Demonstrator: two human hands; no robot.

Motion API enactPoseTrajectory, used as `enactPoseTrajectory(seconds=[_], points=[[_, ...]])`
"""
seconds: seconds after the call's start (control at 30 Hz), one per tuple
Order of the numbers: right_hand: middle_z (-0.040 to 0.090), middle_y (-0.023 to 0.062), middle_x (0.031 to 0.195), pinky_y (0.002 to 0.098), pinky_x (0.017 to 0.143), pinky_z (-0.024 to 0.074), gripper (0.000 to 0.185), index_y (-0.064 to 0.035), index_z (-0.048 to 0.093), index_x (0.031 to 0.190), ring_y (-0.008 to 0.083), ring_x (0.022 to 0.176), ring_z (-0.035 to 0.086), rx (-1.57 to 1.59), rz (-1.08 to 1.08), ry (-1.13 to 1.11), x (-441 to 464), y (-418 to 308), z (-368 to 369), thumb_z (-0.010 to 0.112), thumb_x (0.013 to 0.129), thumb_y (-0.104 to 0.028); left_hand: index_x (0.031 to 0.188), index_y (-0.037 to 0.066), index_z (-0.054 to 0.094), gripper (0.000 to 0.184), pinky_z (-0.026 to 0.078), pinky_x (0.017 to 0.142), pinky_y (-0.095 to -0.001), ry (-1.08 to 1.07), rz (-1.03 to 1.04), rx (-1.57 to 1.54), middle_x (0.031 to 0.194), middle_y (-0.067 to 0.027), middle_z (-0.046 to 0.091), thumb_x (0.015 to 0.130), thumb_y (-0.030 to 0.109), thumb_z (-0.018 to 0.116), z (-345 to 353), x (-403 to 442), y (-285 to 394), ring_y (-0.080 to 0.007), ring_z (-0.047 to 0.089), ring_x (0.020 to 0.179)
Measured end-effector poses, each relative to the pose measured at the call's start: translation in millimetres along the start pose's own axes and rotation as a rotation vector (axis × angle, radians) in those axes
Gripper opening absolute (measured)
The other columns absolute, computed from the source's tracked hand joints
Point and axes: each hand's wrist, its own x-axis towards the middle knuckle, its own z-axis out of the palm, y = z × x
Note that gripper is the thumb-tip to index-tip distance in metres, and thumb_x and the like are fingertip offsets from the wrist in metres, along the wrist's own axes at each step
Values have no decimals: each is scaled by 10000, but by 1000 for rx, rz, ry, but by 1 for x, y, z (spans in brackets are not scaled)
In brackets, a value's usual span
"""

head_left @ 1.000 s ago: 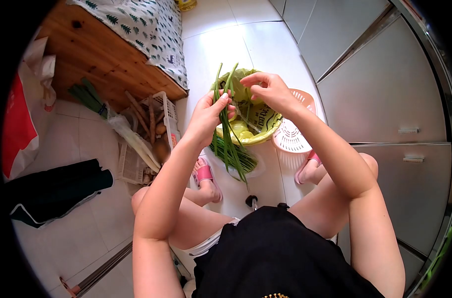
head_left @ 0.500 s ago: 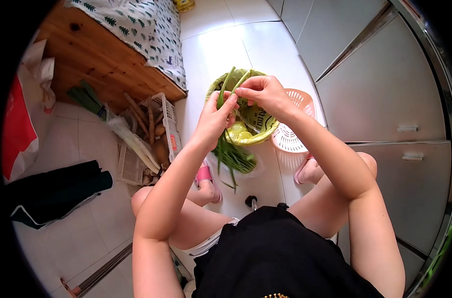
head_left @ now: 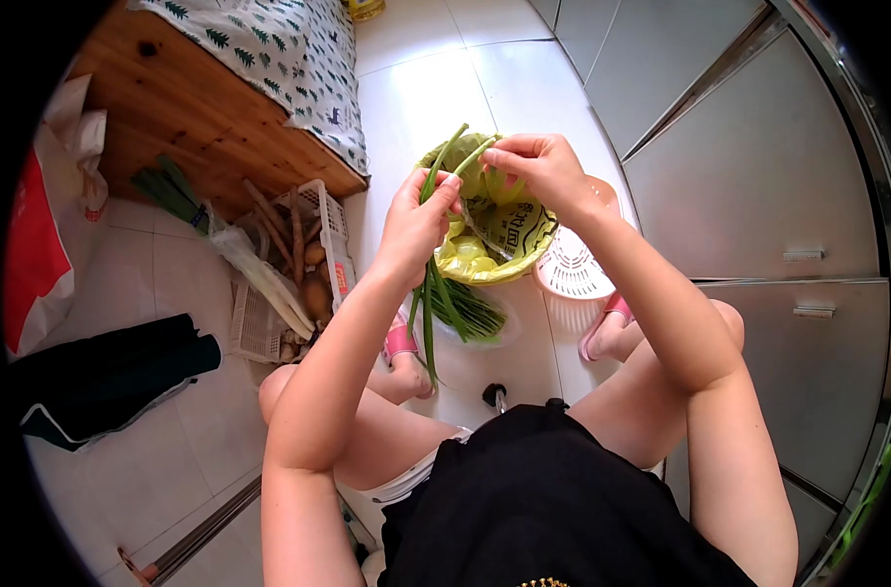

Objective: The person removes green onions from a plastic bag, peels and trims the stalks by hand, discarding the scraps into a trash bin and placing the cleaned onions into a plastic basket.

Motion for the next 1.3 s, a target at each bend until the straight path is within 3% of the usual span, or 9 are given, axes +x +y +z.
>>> enactPoseTrajectory(seconds=[0.1,0.13,0.53,0.63,0.93,1.03,1.3], points=[[670,-4,768,200,561,401,207,-41,731,928,55,653,541,-2,55,20,-2,-10,-7,711,840,-227,1016,73,536,143,205,421,-182,-9,-12,-29,754,35,514,965,207,544,-3,-1,1,-4,306,462],[694,25,775,219,611,470,177,-9,730,885,77,620,549,-11,57,48,-4,-16,-6,690,833,-173,1015,74,535,143,205,421,-182,-11,-12,-35,757,35,514,965,208,544,-4,-1,1,-5,304,461],[689,28,765,213,604,463,191,-12,730,902,73,610,552,-1,52,117,-4,-22,-14,705,829,-187,1010,72,534,147,207,428,-184,-6,-23,-32,774,24,526,964,211,545,-6,-3,3,-4,302,457],[678,-10,775,175,481,374,183,-66,730,909,41,621,541,-18,10,105,-1,-17,-20,695,851,-236,1026,61,537,166,214,430,-183,-12,-12,-45,778,19,533,964,215,545,-8,-2,1,-9,311,460],[673,8,757,194,514,408,204,-30,724,926,48,622,544,-149,55,97,-1,-11,-22,702,847,-216,1053,52,544,218,243,444,-180,16,-32,-52,790,18,548,972,254,530,-8,-3,4,-34,374,497],[686,54,718,247,584,474,226,-4,729,907,92,613,592,-255,-4,56,0,-3,-21,716,817,-211,1061,46,543,234,255,447,-173,19,-59,-78,793,16,551,979,263,516,-6,-5,9,-38,401,518],[702,134,783,315,663,507,225,-33,727,937,207,690,661,-569,-24,25,-4,3,-17,684,829,-225,1081,10,534,272,285,437,-166,-103,-54,-189,800,0,567,997,262,474,-8,-5,9,-45,427,527]])
